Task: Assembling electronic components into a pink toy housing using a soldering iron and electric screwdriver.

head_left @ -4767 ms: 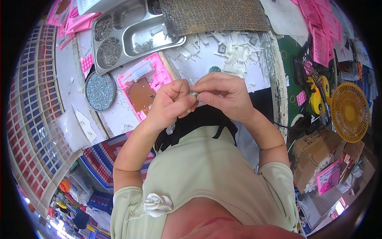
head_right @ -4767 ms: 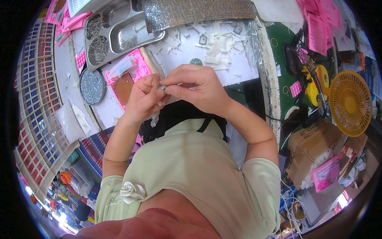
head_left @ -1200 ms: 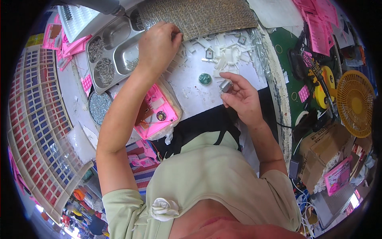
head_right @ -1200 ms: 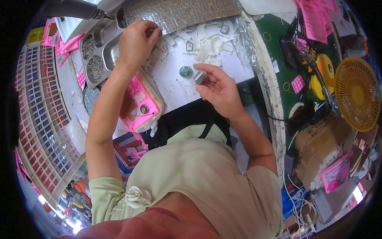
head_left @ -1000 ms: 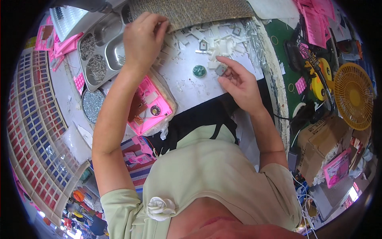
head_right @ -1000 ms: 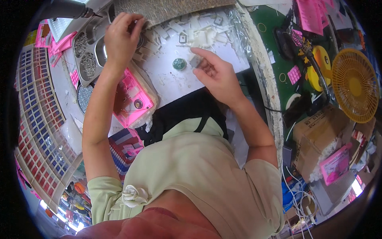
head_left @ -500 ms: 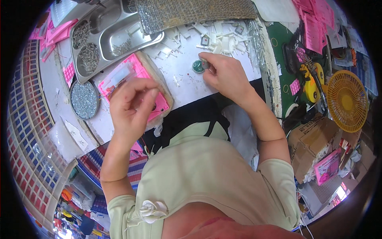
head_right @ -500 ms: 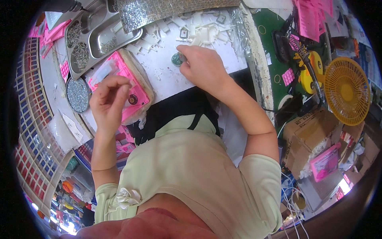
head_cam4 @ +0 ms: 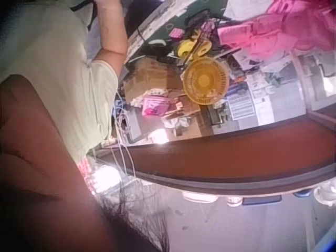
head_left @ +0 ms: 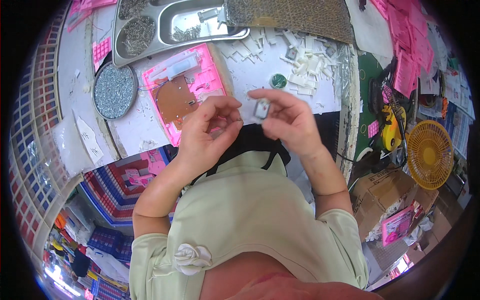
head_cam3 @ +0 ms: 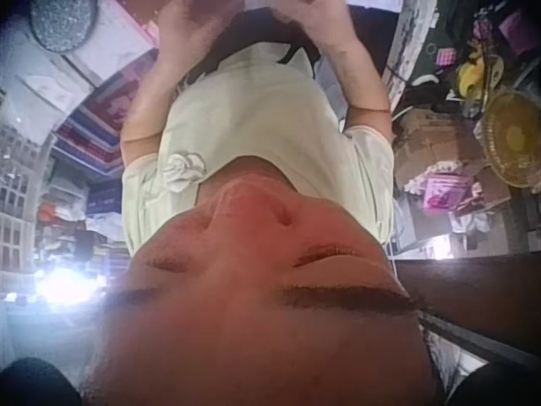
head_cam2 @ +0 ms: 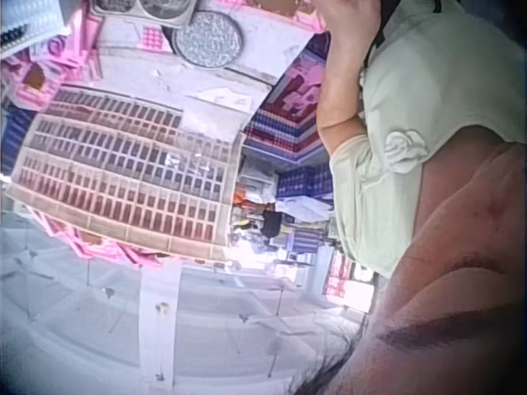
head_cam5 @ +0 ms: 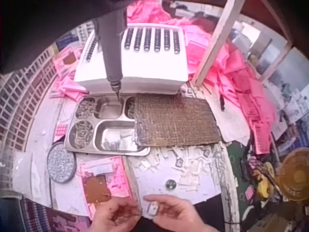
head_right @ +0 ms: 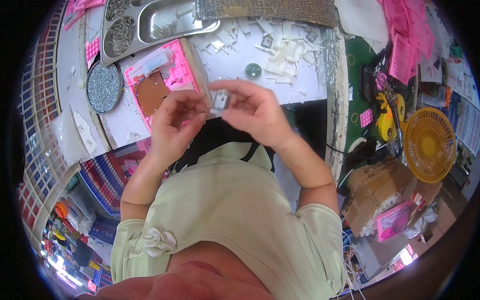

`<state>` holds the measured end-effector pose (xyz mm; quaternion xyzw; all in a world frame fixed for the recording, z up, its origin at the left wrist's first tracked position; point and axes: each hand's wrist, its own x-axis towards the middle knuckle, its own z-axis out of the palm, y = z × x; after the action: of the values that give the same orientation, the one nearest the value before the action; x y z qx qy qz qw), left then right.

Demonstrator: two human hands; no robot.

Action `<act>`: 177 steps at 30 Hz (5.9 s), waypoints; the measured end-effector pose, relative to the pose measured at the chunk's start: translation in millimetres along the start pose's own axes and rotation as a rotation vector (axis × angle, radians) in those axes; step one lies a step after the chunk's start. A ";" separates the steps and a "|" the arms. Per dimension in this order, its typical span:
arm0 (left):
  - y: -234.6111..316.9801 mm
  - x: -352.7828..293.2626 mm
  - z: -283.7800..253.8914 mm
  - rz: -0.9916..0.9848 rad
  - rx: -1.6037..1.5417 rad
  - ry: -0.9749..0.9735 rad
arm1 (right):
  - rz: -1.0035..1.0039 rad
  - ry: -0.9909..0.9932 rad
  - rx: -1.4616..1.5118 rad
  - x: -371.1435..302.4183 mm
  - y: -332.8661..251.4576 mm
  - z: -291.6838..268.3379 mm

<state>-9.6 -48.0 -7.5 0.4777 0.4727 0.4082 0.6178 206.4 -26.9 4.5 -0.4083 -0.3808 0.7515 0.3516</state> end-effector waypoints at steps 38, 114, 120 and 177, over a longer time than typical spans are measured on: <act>-3.2 -5.2 -0.1 0.200 0.072 0.073 | -0.375 -0.022 -0.576 4.8 10.9 6.9; 2.6 34.6 -43.5 0.549 1.133 0.246 | -0.959 -0.017 -1.049 51.6 8.8 -3.0; -10.6 11.8 -59.3 0.588 1.102 0.295 | -0.822 0.032 -1.061 76.5 13.9 4.3; -20.9 0.2 -103.7 0.469 1.131 0.422 | -0.997 -0.098 -1.253 128.3 -3.8 39.5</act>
<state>-109.4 -31.0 -38.0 0.7295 0.6091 0.3056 0.0588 118.7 71.3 -21.8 -0.2781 -0.8844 0.1697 0.3341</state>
